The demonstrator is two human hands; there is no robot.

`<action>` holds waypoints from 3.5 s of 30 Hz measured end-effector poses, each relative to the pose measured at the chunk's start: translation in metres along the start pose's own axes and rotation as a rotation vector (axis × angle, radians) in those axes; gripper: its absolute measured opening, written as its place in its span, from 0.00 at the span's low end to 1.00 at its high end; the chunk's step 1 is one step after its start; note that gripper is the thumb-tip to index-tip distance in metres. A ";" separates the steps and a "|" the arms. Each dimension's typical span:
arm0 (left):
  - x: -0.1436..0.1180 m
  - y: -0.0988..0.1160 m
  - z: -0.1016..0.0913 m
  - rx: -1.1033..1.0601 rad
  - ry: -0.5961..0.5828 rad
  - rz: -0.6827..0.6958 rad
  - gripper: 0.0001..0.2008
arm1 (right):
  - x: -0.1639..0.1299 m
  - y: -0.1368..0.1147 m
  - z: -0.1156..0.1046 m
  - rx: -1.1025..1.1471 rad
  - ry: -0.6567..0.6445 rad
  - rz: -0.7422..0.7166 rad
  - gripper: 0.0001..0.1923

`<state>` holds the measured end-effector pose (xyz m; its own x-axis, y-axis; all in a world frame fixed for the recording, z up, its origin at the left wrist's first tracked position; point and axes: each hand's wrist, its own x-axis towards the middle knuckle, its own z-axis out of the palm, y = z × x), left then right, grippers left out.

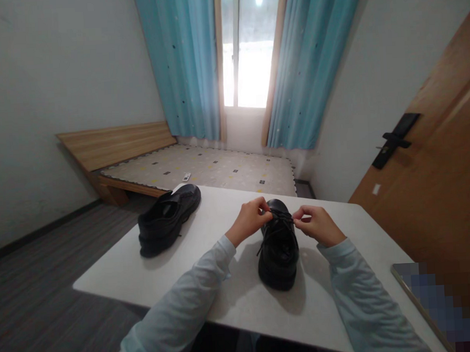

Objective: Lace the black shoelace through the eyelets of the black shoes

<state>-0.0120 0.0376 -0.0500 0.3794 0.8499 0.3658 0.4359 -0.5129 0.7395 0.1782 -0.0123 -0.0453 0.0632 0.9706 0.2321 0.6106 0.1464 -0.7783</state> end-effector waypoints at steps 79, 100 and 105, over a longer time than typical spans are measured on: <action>0.012 -0.023 0.009 -0.343 -0.144 0.026 0.05 | 0.009 0.014 0.025 0.554 -0.014 0.064 0.20; 0.006 -0.007 -0.006 0.144 -0.123 0.271 0.08 | 0.008 0.007 0.015 0.021 0.002 -0.261 0.10; 0.008 -0.008 -0.013 0.043 -0.138 0.240 0.07 | 0.008 0.008 0.006 -0.005 0.046 -0.275 0.10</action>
<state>-0.0227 0.0502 -0.0458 0.5823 0.6806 0.4445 0.3534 -0.7044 0.6156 0.1789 -0.0026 -0.0530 -0.0701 0.8849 0.4606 0.6133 0.4024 -0.6797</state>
